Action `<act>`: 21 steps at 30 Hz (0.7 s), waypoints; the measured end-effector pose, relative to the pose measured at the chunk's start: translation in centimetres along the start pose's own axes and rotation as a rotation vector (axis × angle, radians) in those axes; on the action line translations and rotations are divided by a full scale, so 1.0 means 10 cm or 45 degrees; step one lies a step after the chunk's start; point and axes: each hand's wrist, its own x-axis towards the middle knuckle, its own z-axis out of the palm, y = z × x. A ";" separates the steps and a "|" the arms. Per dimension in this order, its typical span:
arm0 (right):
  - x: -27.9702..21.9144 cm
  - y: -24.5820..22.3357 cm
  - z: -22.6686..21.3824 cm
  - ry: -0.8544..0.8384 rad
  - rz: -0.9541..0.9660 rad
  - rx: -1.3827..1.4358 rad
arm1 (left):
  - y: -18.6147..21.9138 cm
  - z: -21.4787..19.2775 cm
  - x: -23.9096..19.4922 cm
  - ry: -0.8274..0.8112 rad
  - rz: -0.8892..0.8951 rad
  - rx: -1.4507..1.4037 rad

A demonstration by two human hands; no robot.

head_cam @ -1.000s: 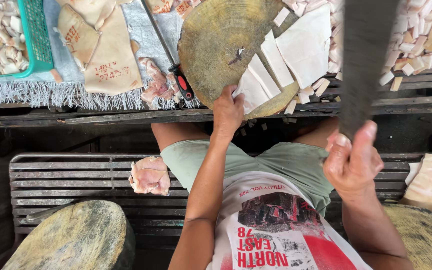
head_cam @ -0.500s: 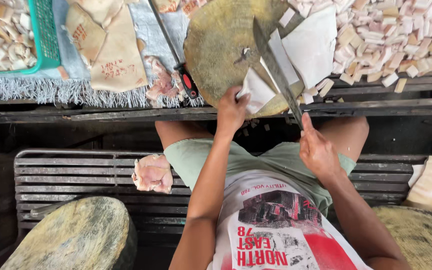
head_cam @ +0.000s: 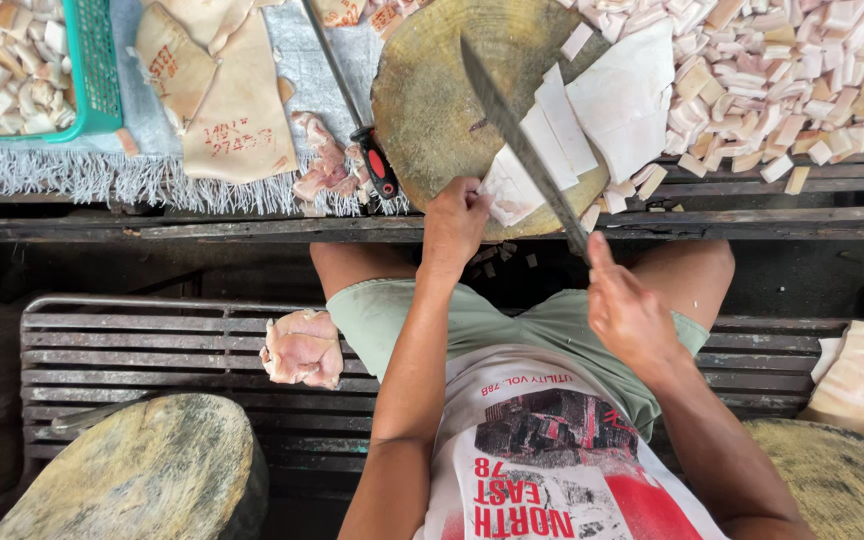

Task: The person sits at a workbench and uses a large knife to slice a piece of white meat into small cubes on a round wooden cutting board. The person repeatedly cuts the meat and occasionally moves the pieces aside on the board.

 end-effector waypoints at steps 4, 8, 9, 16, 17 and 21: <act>-0.15 0.01 -0.34 0.375 0.037 0.145 | -0.04 -0.02 -0.05 -0.068 -0.150 -0.132; -0.13 0.00 -0.19 0.326 0.043 0.254 | 0.00 -0.06 -0.02 -0.041 -0.129 -0.024; -0.11 0.01 -0.10 0.133 0.081 0.147 | 0.03 -0.06 -0.02 -0.019 -0.098 0.061; -0.19 0.36 0.30 -0.234 0.246 0.033 | 0.11 0.22 0.14 -0.035 0.262 0.508; -0.17 0.41 0.30 -0.211 0.247 0.150 | 0.13 0.23 0.18 -0.089 0.345 0.461; -0.32 0.48 0.32 -0.102 0.473 0.520 | 0.06 0.21 0.29 -0.643 0.121 0.115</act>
